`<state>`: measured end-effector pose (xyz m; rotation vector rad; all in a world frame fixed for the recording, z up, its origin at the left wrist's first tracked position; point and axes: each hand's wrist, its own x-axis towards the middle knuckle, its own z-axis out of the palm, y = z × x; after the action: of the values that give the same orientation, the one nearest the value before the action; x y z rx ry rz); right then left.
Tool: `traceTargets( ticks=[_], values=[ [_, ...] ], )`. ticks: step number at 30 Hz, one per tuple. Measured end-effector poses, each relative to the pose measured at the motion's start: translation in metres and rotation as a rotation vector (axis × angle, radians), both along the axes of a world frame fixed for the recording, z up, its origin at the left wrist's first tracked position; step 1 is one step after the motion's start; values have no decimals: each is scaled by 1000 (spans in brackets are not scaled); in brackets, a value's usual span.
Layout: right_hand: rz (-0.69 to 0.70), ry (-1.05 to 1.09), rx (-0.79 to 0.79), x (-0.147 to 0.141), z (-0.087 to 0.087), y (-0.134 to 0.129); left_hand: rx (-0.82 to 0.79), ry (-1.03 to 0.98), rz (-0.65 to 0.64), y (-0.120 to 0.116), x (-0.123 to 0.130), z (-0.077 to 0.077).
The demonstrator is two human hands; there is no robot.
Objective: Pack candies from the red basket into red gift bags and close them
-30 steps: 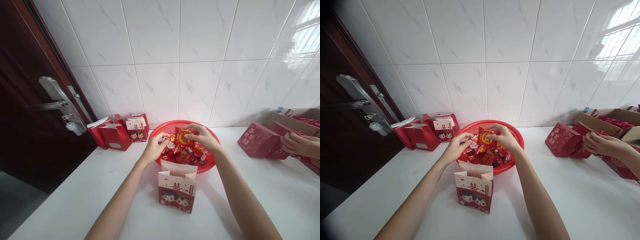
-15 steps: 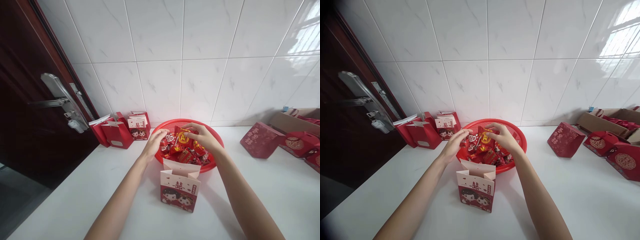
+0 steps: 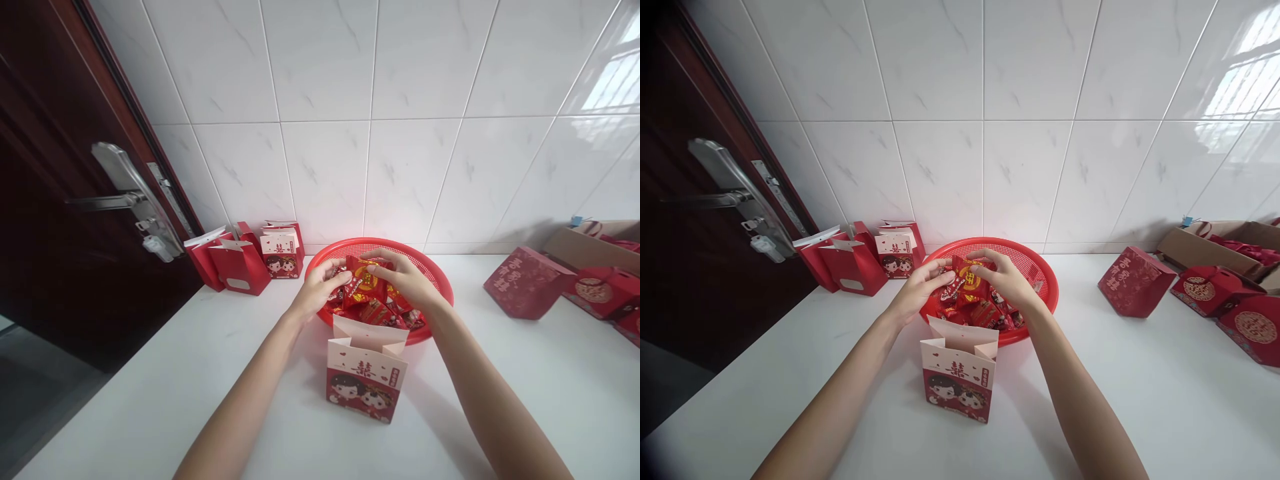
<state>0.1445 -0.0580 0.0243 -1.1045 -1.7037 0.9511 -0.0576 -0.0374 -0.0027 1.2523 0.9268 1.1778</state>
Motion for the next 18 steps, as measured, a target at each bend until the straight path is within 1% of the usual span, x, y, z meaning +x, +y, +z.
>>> traceTargets(
  ticks=[3,6,9,11,13,14,15,18],
  values=[
    [25,-21,-3,-3,0,1,19,0,-24,0,0,0],
    [61,-67,-21,-7,10,1,57,-4,-61,-1,1,2],
    [117,-99,-52,-11,24,10,108,-96,23,-1,4,2],
    [117,-75,-49,-10,28,26,124,-184,105,-1,5,2],
    [55,-79,-36,-7,25,47,113,-238,185,-1,7,2],
    [12,-150,-30,-5,20,58,103,-250,224,-1,7,2],
    [-49,-280,-17,-2,13,69,95,-256,259,-1,7,2],
    [-82,-476,-32,6,-13,94,70,-263,310,0,7,4]
  ],
)
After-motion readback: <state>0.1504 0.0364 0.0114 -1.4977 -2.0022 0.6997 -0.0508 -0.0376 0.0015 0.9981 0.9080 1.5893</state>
